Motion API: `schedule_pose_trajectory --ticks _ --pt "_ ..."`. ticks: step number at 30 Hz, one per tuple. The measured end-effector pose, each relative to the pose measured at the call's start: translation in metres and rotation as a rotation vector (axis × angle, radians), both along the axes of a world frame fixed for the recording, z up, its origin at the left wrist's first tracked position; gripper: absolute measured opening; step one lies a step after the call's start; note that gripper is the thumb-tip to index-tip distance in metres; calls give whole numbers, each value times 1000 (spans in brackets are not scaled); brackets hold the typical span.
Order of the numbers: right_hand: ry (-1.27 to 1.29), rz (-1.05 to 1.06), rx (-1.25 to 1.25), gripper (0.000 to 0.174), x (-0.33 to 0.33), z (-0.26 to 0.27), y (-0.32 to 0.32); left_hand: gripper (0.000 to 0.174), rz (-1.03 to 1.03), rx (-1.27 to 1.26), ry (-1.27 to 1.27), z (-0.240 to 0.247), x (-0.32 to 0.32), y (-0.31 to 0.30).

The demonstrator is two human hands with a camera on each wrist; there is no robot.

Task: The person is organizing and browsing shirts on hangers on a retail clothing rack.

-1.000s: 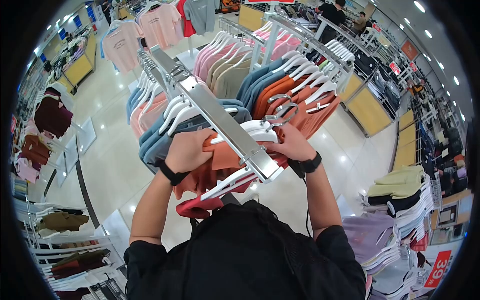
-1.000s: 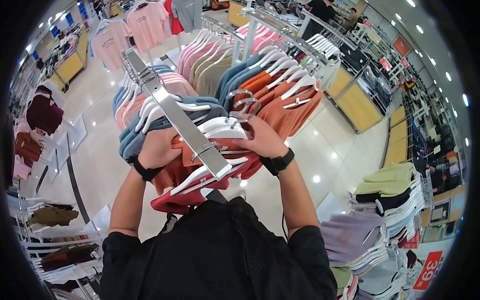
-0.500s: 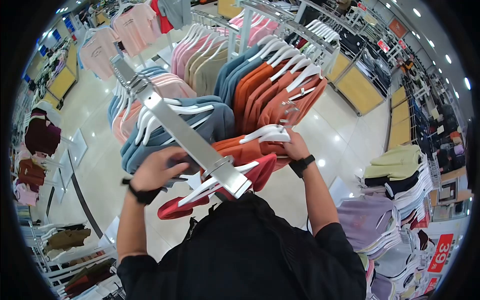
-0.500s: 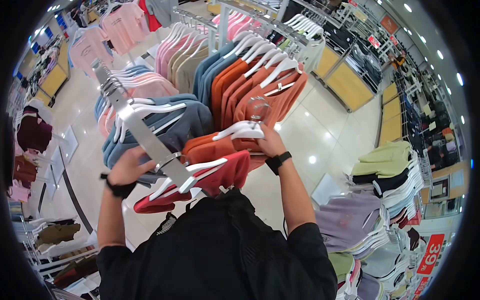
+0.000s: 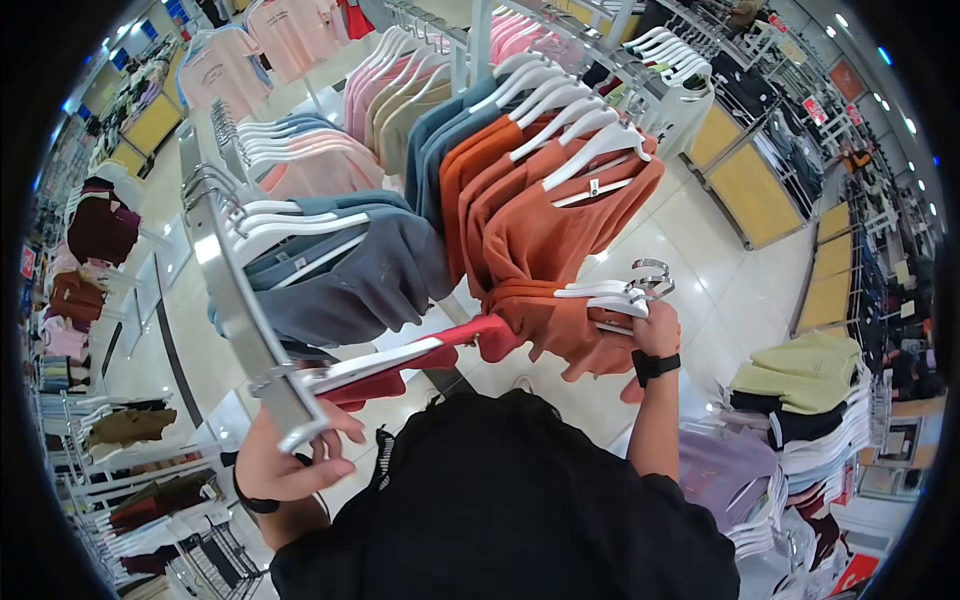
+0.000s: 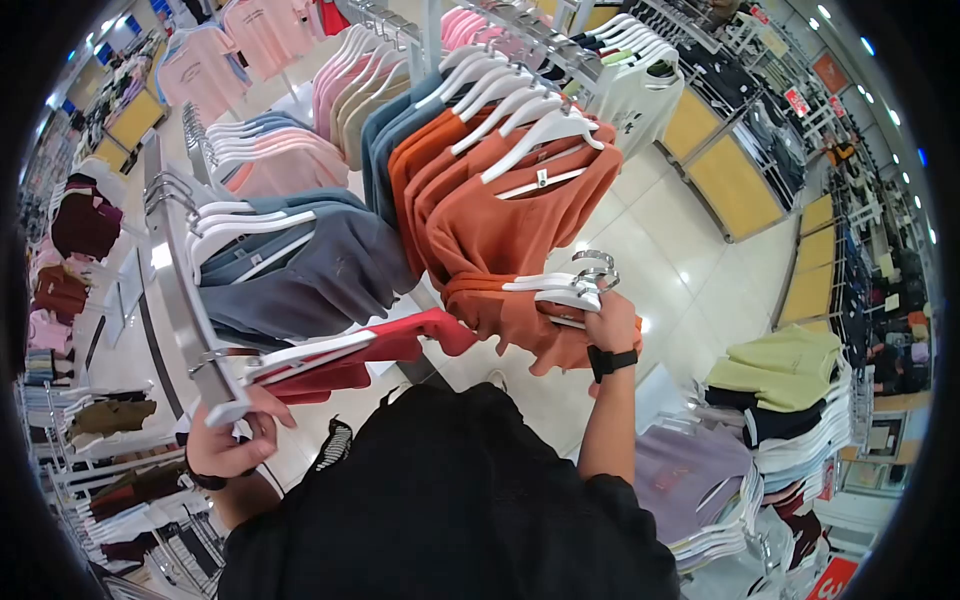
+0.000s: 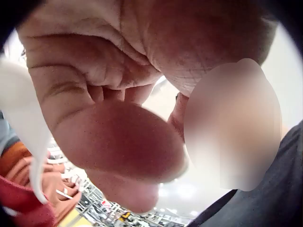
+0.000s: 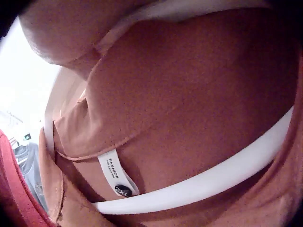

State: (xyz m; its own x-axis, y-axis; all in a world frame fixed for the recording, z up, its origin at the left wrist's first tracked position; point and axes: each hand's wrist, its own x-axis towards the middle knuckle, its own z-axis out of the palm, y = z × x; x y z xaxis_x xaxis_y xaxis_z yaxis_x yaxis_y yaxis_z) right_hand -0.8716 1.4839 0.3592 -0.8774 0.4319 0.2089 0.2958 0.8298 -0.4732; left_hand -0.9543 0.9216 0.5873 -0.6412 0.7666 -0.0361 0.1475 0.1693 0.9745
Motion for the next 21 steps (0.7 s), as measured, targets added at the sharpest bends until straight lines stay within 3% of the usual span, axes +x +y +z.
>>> schedule_pose_trajectory --ticks 3,6,7,11,14,19,21 --pt "-62 105 -7 28 -2 6 41 36 -154 41 -49 2 15 49" --pt "-63 156 -26 23 5 -4 89 39 -227 21 21 -5 29 113" --pt "-60 197 -26 21 4 -12 104 40 -168 -66 -76 -11 35 126" --pt "22 225 -162 16 1 -26 124 30 -45 -123 -10 -43 49 186" --pt "88 347 -48 17 -2 -23 121 25 36 -176 121 -68 46 226" --pt "226 676 -133 23 -20 17 100 30 270 -176 559 -137 5 297" --pt "263 669 -236 27 -22 38 86 32 216 -183 452 -178 -5 313"
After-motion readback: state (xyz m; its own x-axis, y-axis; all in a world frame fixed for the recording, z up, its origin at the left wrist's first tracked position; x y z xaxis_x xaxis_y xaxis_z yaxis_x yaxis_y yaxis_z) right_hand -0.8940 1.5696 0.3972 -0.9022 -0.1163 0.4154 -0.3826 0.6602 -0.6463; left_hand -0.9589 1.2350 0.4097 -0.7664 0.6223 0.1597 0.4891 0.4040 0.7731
